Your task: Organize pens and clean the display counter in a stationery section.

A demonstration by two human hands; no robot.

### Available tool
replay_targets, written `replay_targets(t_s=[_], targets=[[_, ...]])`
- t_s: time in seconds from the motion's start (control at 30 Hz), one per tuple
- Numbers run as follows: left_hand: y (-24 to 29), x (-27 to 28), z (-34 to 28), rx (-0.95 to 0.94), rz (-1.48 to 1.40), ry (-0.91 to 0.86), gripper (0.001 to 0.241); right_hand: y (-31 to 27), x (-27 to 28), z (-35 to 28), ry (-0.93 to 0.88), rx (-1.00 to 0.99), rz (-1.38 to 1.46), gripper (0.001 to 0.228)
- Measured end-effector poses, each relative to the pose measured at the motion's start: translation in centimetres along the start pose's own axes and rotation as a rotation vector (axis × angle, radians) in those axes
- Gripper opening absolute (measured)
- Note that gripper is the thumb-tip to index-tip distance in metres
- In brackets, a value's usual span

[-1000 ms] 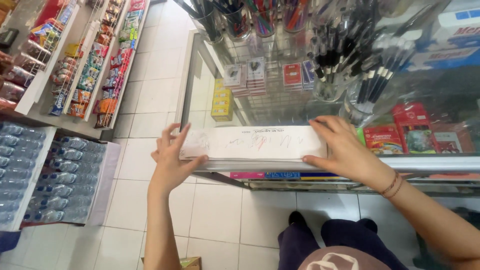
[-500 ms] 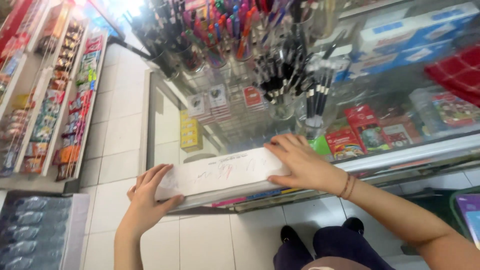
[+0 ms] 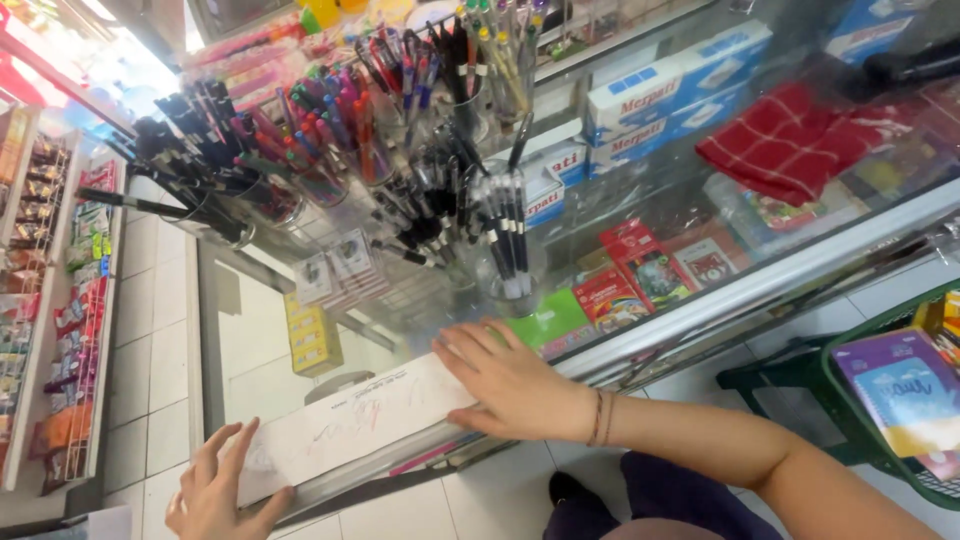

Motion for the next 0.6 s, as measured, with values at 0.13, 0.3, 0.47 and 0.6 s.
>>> replay_targets(t_s=[0.13, 0.3, 0.47, 0.6], targets=[[1.4, 1.4, -0.9, -0.188, -0.224, 0.247, 0.107, -0.2, 2.9, -1.9, 0.033, -0.019, 0.054, 0.076], [17.7, 10.7, -6.6, -0.201, -0.519, 0.681, 0.077, 2.6, 7.6, -6.5, -0.058, 0.008, 0.335, 0.070], [32.8, 16.3, -5.5, -0.301, -0.679, 0.689, 0.067, 9.6, 12.1, -10.0, -0.099, -0.064, 0.373, 0.061], [36.5, 15.6, -2.5, -0.197, -0.723, 0.627, 0.052, 15.9, 14.8, -12.4, -0.180, -0.173, 0.434, 0.053]])
Point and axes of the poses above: each hand's wrist, its own z-axis towards the middle knuckle, its own x-axis out of the back of the hand, y = z × x, the point moved 9 cm from there along z, towards the middle knuckle, and after that the axes turned 4 degrees about -x, right-handed, at the moved point
